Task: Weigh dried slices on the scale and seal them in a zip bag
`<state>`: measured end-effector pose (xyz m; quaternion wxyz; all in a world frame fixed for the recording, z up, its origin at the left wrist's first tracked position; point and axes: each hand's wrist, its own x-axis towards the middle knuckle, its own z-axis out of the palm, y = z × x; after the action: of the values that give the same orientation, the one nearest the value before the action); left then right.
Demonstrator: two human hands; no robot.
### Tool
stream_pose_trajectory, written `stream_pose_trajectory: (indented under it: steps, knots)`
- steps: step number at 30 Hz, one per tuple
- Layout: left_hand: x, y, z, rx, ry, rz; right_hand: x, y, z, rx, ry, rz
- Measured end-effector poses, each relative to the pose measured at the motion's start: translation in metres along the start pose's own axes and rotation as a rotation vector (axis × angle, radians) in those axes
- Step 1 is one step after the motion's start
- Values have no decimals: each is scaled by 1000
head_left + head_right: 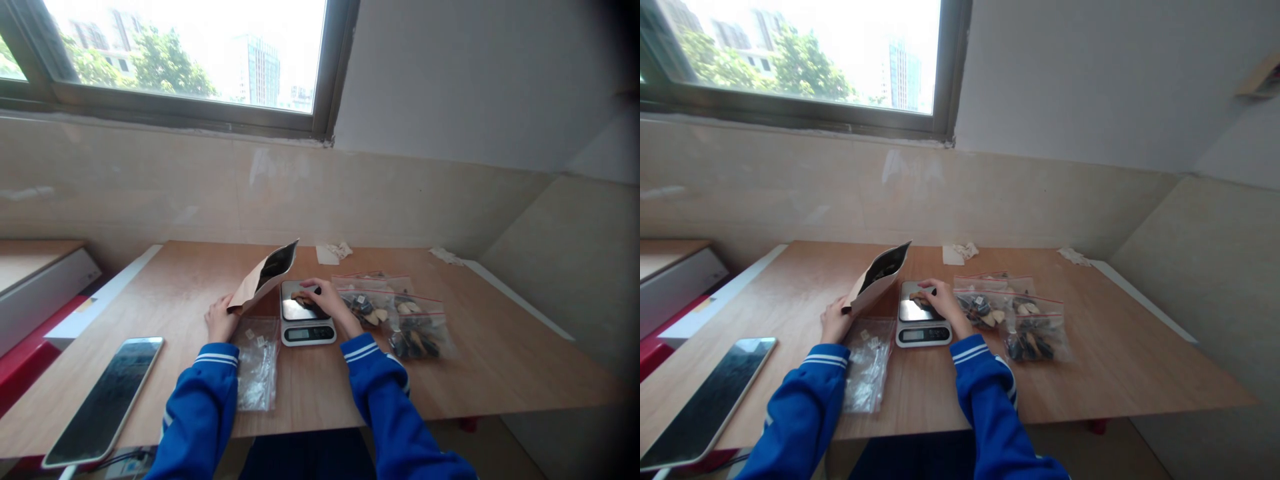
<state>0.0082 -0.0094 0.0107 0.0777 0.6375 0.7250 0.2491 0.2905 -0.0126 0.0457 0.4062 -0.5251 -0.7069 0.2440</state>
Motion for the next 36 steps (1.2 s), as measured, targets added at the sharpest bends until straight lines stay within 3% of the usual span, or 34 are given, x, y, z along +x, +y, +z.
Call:
stream_pose_trajectory:
  steps: [6, 14, 19, 24, 29, 32, 36]
  knots:
    - [0, -1, 1, 5, 8, 9, 9, 14, 7, 1, 36, -32]
    - [0, -3, 4, 9, 34, 19, -6, 36, 1, -57, 141, 19]
    - [1, -4, 5, 2, 32, 29, -17, 27, -3, -161, 151, -23]
    - [-1, -3, 5, -17, 32, 34, -20, 11, -20, -336, 146, -58]
    - [-1, -2, 4, -18, 26, 23, -8, -6, -36, -314, 193, -59]
    - [-1, -2, 4, -25, 17, 24, 6, -11, -33, -237, 186, -69]
    - [-1, -2, 3, -20, 15, 20, 27, -2, -13, -150, 202, -85]
